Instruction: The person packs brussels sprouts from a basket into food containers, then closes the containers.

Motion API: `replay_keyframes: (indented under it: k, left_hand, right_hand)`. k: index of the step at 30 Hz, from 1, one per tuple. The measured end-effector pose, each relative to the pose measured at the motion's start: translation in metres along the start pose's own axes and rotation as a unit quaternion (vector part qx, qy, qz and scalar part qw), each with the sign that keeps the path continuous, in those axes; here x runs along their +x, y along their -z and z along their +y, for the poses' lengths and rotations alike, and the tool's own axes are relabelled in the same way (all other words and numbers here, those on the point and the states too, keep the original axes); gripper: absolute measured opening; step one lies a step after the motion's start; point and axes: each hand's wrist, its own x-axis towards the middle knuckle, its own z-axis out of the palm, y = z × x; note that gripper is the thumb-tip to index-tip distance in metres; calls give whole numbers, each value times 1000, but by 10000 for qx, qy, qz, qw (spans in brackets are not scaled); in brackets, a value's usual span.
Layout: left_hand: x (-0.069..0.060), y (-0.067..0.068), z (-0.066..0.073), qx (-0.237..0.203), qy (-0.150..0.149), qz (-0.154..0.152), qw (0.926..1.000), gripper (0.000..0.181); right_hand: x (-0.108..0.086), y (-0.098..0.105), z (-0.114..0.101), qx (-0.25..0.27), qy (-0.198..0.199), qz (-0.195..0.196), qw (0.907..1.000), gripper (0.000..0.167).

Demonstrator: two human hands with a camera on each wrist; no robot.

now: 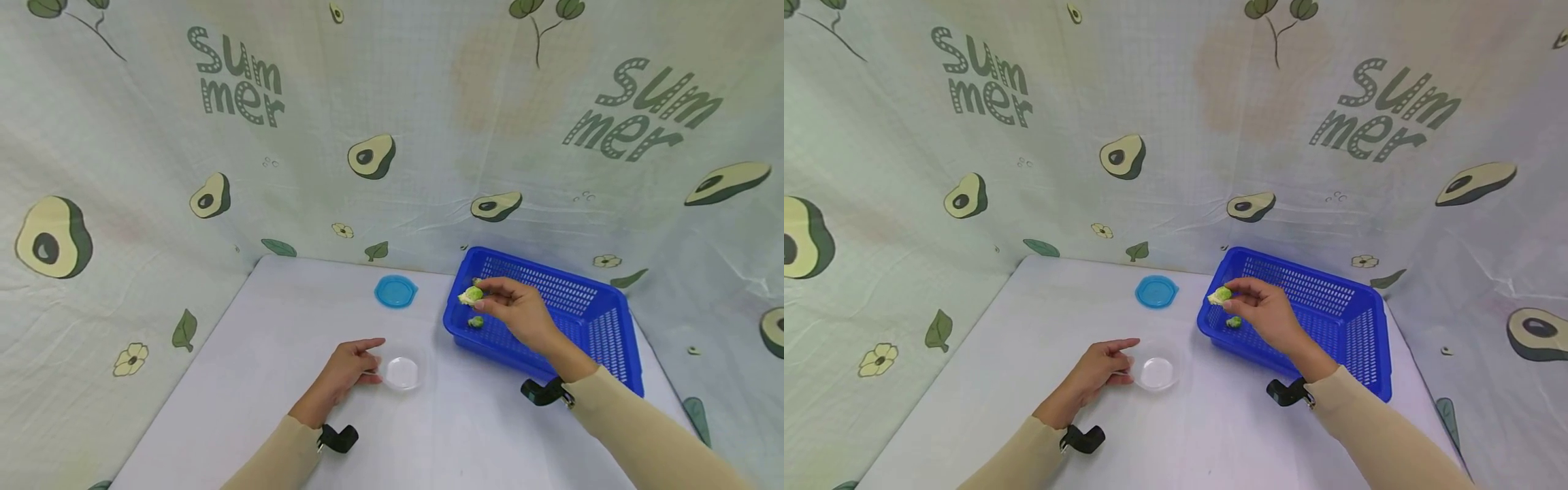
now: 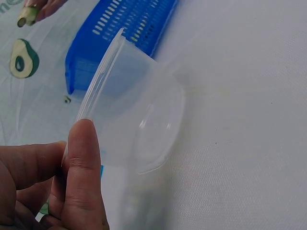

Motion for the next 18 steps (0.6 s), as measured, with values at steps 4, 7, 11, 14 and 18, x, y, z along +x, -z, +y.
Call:
replay_keyframes:
  k: [4, 7, 11, 14, 18]
  left_hand:
    - [1, 1, 0, -36, 11, 4, 10000, 50]
    - [1, 1, 0, -45, 7, -4, 10000, 50]
    - [1, 1, 0, -41, 17, -2, 10000, 50]
    - [1, 0, 0, -52, 34, -7, 10000, 50]
    - [0, 0, 1, -48, 23, -27, 10000, 50]
  right_hand:
    - [-4, -13, 1, -80, -51, -41, 9999, 40]
    - [-6, -22, 0, -212, -109, -58, 9997, 40]
    - [-8, -35, 1, -92, -57, 20, 9999, 35]
    - [-10, -46, 3, 68, 69, 58, 9999, 35]
    - [-12, -59, 5, 248, 177, 38, 9995, 34]
